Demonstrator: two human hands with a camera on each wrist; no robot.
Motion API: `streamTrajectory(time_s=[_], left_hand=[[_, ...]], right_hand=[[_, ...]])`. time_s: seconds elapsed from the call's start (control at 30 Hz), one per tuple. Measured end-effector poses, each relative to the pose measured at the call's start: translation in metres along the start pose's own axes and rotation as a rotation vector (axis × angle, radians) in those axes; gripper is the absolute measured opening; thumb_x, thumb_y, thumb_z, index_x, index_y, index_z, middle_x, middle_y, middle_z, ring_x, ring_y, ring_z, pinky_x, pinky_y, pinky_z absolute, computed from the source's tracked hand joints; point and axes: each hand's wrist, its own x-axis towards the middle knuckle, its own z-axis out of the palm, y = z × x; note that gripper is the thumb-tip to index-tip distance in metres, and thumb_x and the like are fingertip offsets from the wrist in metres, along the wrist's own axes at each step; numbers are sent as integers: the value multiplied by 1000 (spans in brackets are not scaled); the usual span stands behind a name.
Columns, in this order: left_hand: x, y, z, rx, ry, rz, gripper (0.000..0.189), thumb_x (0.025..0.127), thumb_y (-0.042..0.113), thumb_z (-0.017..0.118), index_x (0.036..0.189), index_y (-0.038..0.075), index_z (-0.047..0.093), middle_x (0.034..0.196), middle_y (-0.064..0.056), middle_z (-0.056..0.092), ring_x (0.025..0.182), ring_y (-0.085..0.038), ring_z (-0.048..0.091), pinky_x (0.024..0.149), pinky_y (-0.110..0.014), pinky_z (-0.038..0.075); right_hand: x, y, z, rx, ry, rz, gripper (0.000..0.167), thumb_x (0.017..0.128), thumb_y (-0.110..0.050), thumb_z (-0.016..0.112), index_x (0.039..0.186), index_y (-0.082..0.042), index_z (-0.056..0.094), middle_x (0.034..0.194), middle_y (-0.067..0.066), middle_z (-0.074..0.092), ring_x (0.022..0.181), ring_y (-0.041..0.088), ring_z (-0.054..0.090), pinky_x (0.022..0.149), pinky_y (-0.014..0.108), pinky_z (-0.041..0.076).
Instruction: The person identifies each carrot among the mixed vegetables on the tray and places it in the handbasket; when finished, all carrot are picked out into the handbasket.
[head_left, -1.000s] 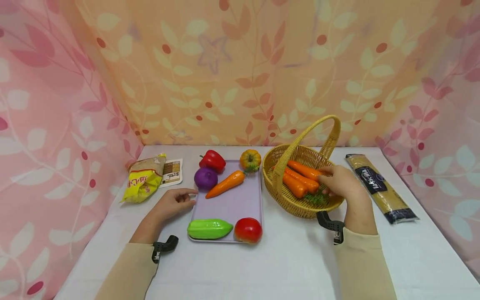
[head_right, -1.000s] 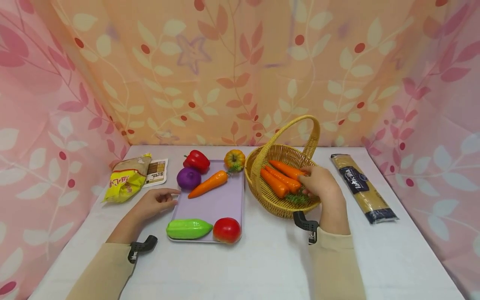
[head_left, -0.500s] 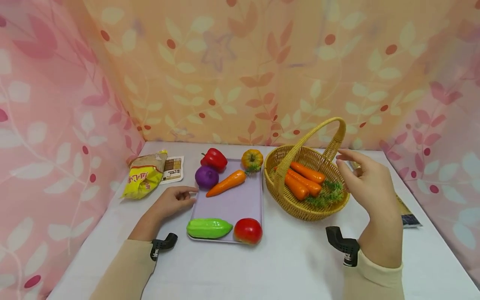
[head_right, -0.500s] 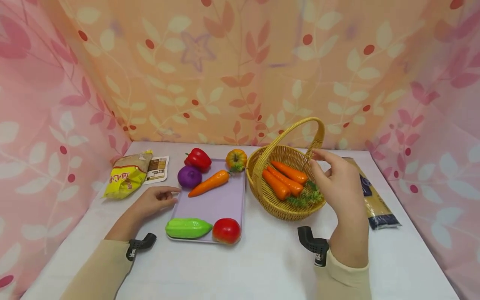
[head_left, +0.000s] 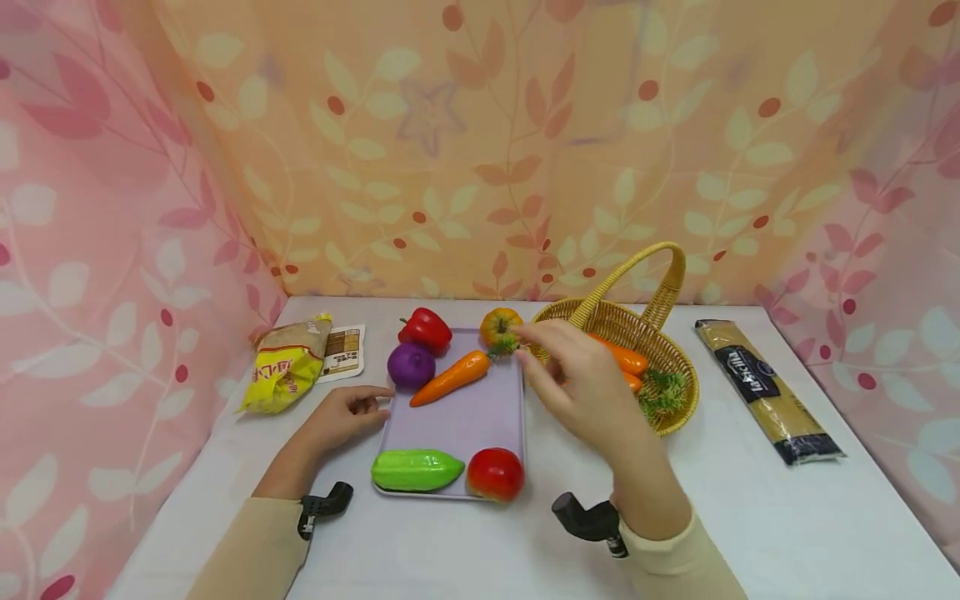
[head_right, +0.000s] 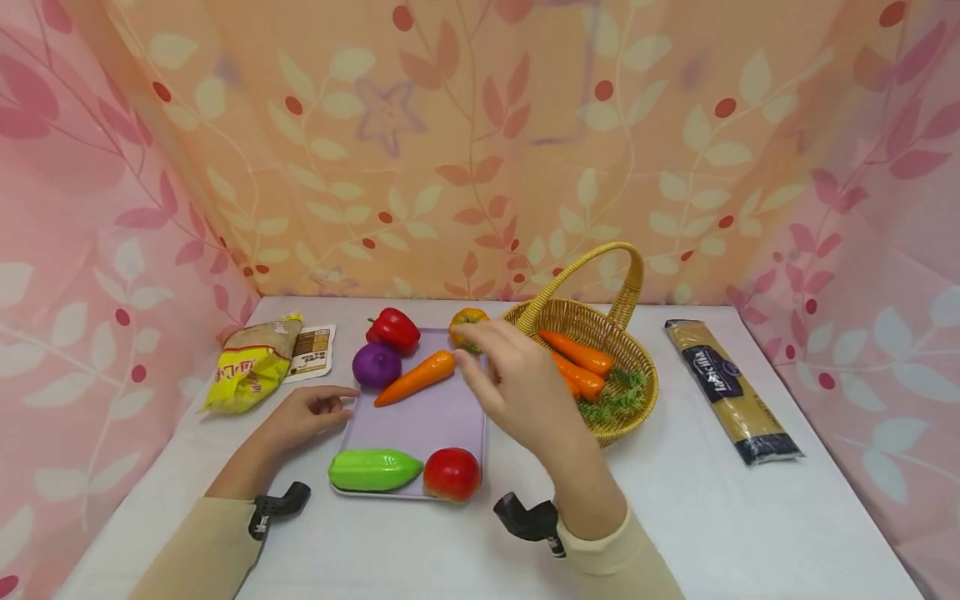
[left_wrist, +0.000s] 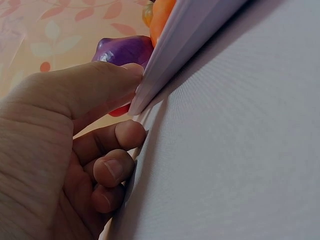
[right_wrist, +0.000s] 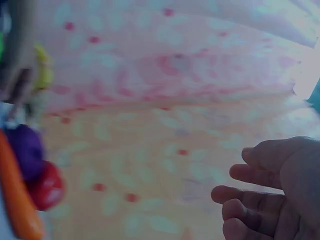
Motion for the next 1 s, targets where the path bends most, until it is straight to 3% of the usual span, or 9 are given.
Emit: streamTrajectory(time_s=[0.2,0.33,0.43,0.57,0.7,0.8,0.9,1.0], left_hand=[[4,2,-2,20,3,10,33,93,28,79,124,18,75,82,-2,60,77,-23,54,65,-30,42],[6,2,-1,17,6,10,32,93,28,78,123,19,75,83,-2,61,77,-23,54,65,-29,43],[5,2,0,18,6,9,32,93,27,78,123,18,75,82,-2,61,75,-22,54,65,-29,42],[2,2,1,14,9,3,31,92,26,78,122,18,76,82,-2,61,75,-23,54,64,-29,42],[0,0,2,8,17,10,30,93,26,78,122,18,76,81,-2,61,74,-22,54,64,-28,41],[0,0,2,11,19,14,30,93,25,78,122,17,76,81,-3,60,74,-22,53,63,-28,41],[0,2,2,16,15,1,30,93,24,78,122,18,76,81,-3,61,74,-22,53,63,-28,41],[-1,5,1,22,6,-8,30,93,25,78,123,18,75,82,-2,61,75,-22,54,64,-28,42]], right_hand=[[11,26,72,-77,-299,126,48,95,-20,75,140,-10,61,131,5,62,72,11,56,67,23,50],[9,50,104,-13,-439,244,64,92,-17,79,148,-6,51,142,11,56,81,20,62,76,30,53],[5,65,118,13,-503,326,75,91,-17,79,154,-2,42,153,17,47,112,28,64,99,39,49],[0,79,129,-32,-571,394,82,93,-18,78,159,-1,33,162,18,33,148,30,34,119,43,27],[-3,87,135,-96,-575,395,77,94,-17,76,158,-3,35,161,18,35,140,32,46,113,45,36],[-4,89,140,-182,-559,387,71,94,-19,76,156,-7,42,150,19,43,114,32,62,97,45,51],[-6,90,141,-248,-558,401,65,93,-23,76,151,-12,50,135,16,46,91,27,63,81,41,55],[-6,91,142,-268,-552,400,54,91,-24,79,139,-12,59,130,13,50,91,25,62,83,40,54]])
